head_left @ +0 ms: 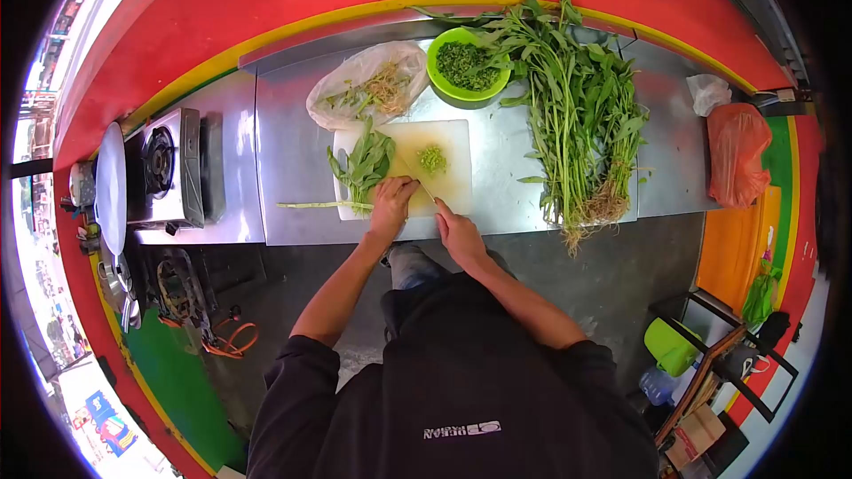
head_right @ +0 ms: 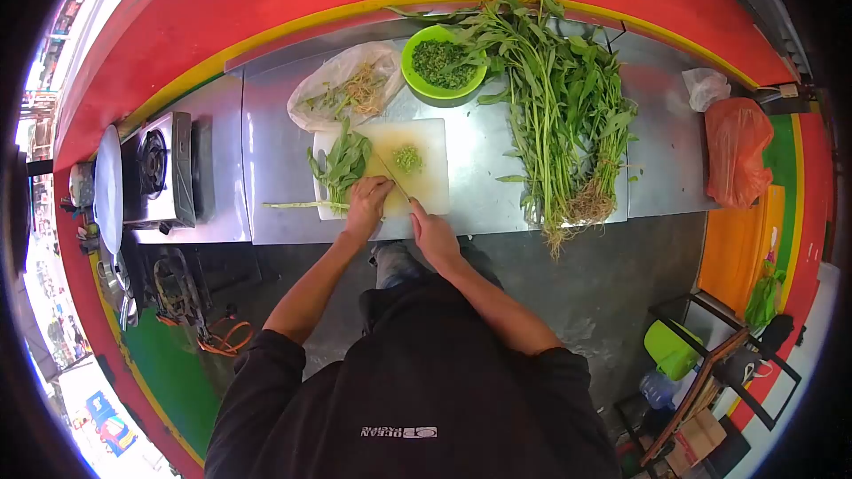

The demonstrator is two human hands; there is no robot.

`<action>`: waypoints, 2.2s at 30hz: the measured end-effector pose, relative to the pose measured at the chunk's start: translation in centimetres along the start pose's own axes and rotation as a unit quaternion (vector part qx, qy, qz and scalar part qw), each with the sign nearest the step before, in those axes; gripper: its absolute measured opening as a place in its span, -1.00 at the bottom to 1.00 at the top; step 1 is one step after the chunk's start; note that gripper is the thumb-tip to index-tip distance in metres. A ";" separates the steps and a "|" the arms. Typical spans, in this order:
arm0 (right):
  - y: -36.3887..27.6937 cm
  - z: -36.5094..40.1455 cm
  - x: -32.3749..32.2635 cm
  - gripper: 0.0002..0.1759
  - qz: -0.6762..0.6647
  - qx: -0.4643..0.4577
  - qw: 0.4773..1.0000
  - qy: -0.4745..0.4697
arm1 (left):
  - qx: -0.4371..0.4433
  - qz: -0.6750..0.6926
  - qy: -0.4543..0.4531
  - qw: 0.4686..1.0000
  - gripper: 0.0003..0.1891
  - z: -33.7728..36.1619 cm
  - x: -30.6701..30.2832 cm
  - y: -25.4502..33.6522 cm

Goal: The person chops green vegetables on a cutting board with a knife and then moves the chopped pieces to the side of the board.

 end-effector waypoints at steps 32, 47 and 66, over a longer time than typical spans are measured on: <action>-0.5 0.4 -0.1 -0.61 -0.001 0.003 0.999 0.036 | -0.035 0.000 -0.022 0.999 -0.89 -0.9 0.0 -0.4; -0.6 1.0 -0.6 -0.59 -0.014 0.022 1.000 0.013 | -0.015 0.016 -0.010 1.000 -0.87 -0.4 0.0 -0.3; -0.3 0.9 -0.5 -0.60 -0.035 0.016 0.999 0.026 | -0.011 0.022 -0.015 1.000 -0.86 -0.8 -0.4 -0.3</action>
Point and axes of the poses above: each hand's wrist, its own z-axis away from the middle knuckle, its own x-axis out of the palm, y = z × x, the point moved 4 cm from there along -z, towards the middle knuckle, and after that the axes turned 11 degrees about -y, right-handed, at the moved point
